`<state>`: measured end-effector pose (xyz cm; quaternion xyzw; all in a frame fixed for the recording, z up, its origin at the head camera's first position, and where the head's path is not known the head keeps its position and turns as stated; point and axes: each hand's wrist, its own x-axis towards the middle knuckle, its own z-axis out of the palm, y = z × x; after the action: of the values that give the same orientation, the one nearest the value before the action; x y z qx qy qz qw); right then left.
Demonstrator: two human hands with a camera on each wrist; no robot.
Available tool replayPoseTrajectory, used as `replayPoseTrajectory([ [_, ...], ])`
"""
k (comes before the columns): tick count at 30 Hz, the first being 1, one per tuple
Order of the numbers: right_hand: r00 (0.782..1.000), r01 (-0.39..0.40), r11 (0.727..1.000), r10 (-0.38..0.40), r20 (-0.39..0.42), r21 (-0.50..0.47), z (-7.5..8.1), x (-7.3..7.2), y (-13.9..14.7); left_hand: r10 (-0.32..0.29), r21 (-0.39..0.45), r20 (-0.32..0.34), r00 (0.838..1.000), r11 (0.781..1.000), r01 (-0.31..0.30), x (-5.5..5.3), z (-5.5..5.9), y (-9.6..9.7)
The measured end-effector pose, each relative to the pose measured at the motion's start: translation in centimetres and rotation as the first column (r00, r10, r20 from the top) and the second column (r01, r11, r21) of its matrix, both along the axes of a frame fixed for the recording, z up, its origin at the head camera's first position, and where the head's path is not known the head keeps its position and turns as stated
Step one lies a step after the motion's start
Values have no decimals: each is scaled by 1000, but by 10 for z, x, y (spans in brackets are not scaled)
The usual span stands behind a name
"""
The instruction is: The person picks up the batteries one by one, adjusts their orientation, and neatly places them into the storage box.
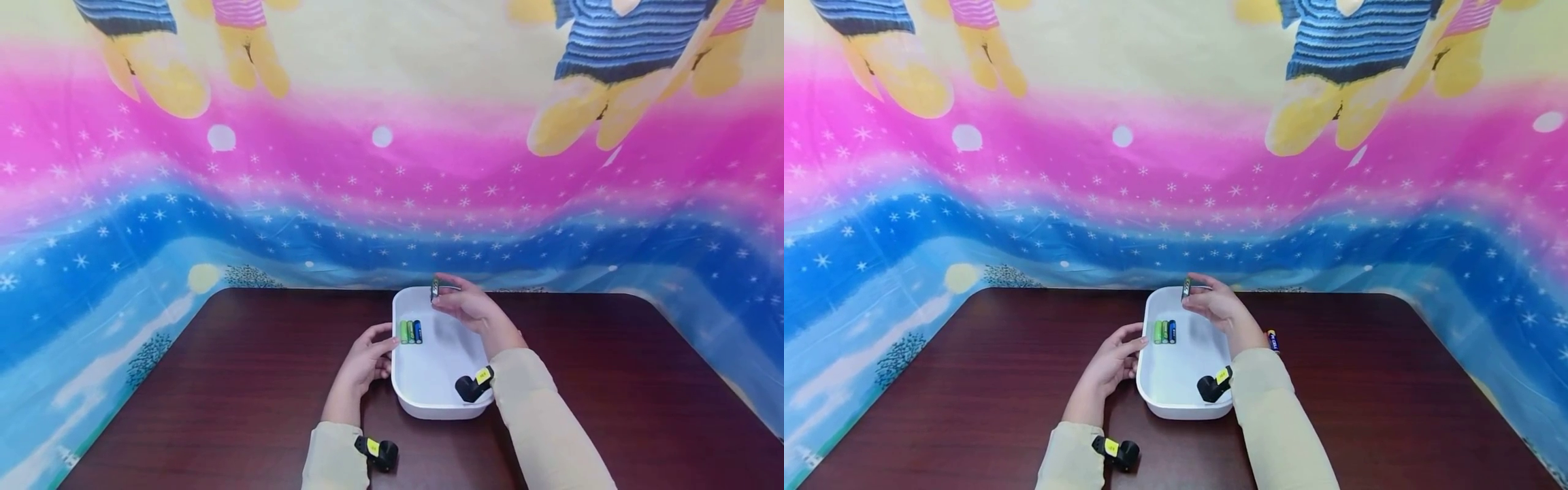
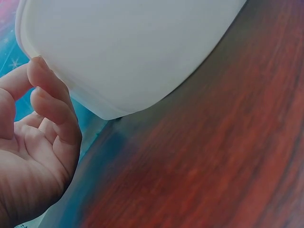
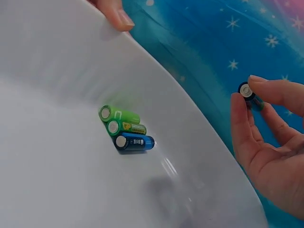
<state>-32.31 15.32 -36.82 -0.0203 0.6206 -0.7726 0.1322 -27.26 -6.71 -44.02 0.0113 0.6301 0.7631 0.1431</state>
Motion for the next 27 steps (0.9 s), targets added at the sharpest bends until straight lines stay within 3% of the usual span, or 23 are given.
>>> replayPoseTrajectory([
  [12,999,18,999,-19,26,38,-11,-4,-1,-1,1,-4,1000,1000,1,1,1,0],
  [19,999,-27,994,24,31,107,-24,-6,-5,12,-6,13,1000,1000,-11,-1,-2,-1],
  [27,999,-29,983,24,27,180,-28,-6,-4,-17,-15,9,1000,1000,17,3,8,-1],
])
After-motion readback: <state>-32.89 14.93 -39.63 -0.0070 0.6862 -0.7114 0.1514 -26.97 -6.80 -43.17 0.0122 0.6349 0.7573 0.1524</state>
